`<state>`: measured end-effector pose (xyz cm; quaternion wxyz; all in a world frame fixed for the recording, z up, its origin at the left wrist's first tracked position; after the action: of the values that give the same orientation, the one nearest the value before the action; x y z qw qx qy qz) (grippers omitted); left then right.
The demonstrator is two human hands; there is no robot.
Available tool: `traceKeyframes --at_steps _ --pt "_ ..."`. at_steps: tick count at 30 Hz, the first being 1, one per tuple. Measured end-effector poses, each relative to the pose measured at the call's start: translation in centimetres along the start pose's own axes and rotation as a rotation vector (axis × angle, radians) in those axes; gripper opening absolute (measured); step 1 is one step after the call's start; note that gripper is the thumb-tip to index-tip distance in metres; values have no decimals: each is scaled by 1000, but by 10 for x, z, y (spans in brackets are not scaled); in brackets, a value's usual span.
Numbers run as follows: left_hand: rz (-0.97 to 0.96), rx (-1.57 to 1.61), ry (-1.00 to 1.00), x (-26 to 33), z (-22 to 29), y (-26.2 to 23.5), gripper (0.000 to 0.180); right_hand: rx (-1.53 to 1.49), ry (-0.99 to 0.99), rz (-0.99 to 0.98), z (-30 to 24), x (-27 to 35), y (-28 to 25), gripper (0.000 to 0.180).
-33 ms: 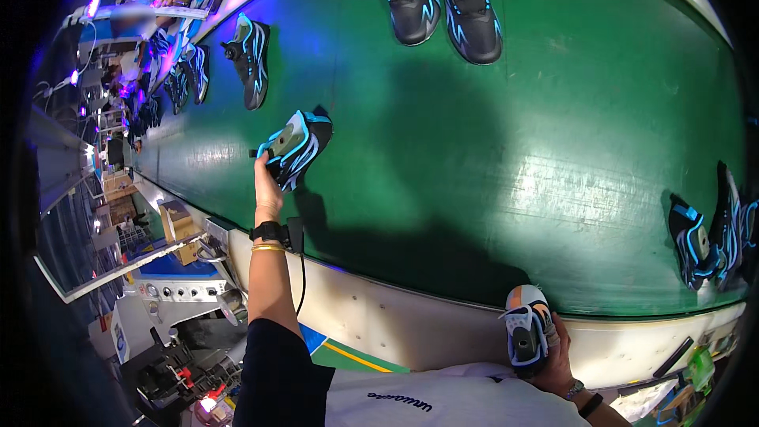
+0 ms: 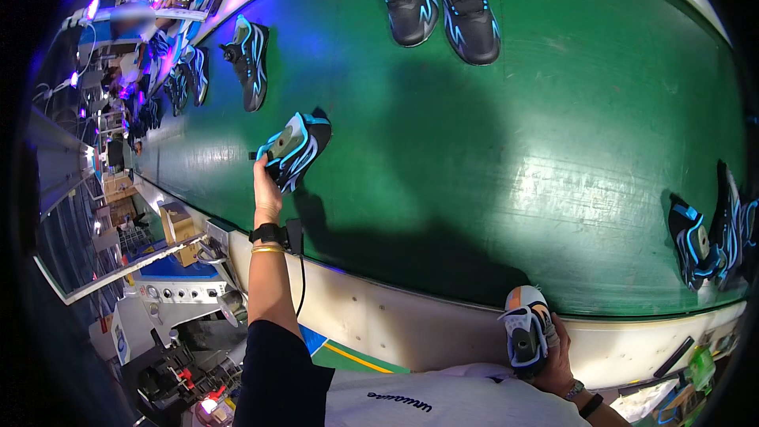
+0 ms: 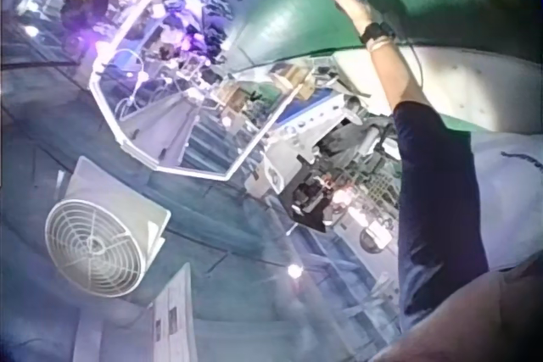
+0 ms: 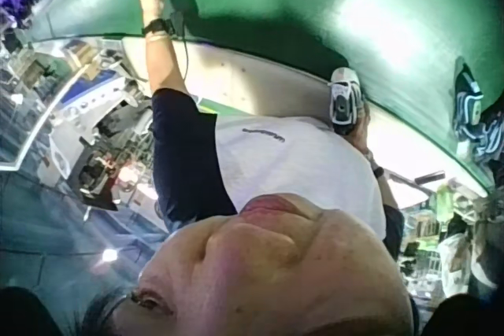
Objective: Attaching components to shoe uppers on a manufacturing assembly line.
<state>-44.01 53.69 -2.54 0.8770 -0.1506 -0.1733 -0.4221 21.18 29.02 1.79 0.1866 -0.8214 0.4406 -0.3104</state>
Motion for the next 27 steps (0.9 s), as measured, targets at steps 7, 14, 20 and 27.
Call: traceKeyframes --at_steps 7,14,20,27 --pt "-51 92 29 4 9 10 49 -28 2 -22 0 -3 -1 124" --pt "-102 129 3 -4 7 2 48 -29 7 25 3 -4 -2 111" --pt "-160 143 65 -12 18 4 45 -45 41 1 -12 -17 -18 115" --pt "-134 139 63 -19 20 -5 50 -98 16 13 6 -6 -4 120"
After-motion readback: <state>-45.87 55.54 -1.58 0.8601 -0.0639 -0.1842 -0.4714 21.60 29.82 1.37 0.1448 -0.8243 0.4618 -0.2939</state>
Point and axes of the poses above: each hand's wrist, its own x-axis away from the middle knuckle, its own y-axis out of the palm, z = x × y, the point moved 10 cm from there along -x, towards the middle knuckle, and after that the axes turned 4 degrees about x, right-handed, at the moved point
